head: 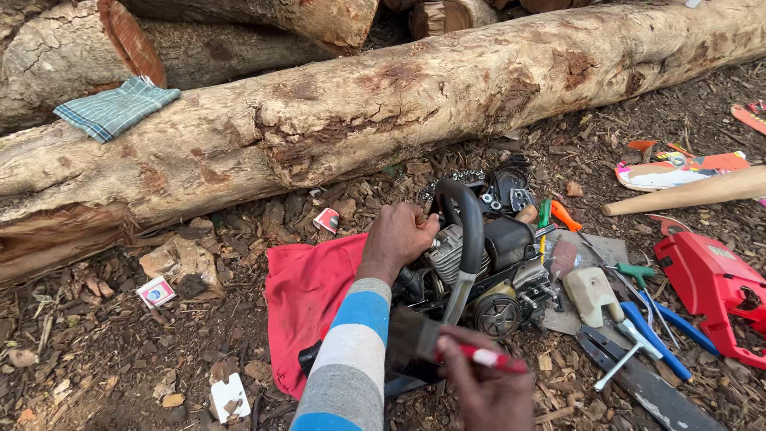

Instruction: The person is repairing a chainsaw engine. They use a wrench to tighten bolts on the engine casing and a brush to clean the engine area. The person is sitting on the ground with tools and parts scattered around.

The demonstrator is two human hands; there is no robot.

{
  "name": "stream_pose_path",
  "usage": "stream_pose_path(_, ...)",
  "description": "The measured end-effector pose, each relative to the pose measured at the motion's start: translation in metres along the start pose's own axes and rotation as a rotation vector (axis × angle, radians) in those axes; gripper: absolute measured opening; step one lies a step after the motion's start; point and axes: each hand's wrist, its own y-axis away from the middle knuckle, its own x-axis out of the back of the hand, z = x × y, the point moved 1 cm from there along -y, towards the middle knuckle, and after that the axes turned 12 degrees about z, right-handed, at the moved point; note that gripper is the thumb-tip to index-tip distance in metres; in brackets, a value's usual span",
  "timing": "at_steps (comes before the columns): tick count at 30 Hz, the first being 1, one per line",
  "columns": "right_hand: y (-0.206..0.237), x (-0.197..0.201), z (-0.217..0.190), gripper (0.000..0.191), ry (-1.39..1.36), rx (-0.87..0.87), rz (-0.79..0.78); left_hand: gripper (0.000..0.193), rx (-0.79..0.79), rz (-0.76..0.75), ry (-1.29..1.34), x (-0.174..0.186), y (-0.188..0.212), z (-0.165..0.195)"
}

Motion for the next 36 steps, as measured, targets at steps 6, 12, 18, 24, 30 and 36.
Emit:
stream_pose_path(6,0.004,0.008,0.002,0.017,0.011,0.179,0.298,0.038,-0.036,0.036,-0.004,0.000,-0.001,-0.003)
stream_pose_path(12,0.044,-0.062,0.040,0.016,0.105,-0.037,0.049,0.041,-0.013,0.027,-0.023,-0.002,-0.002,-0.002)
stream_pose_path(18,0.007,-0.018,0.045,0.016,-0.066,0.080,0.066,0.040,-0.043,0.046,0.003,-0.002,-0.004,-0.003)
stream_pose_path(24,-0.017,0.036,0.011,0.019,0.032,0.128,0.300,0.039,-0.012,0.014,-0.013,-0.002,0.001,-0.004)
stream_pose_path(30,0.000,-0.004,0.016,0.021,0.482,-0.092,-0.061,0.040,-0.032,0.004,-0.036,-0.001,-0.005,-0.001)
stream_pose_path(36,-0.002,0.019,0.015,0.017,0.218,0.214,0.103,0.039,-0.050,0.016,0.005,-0.006,-0.005,-0.002)
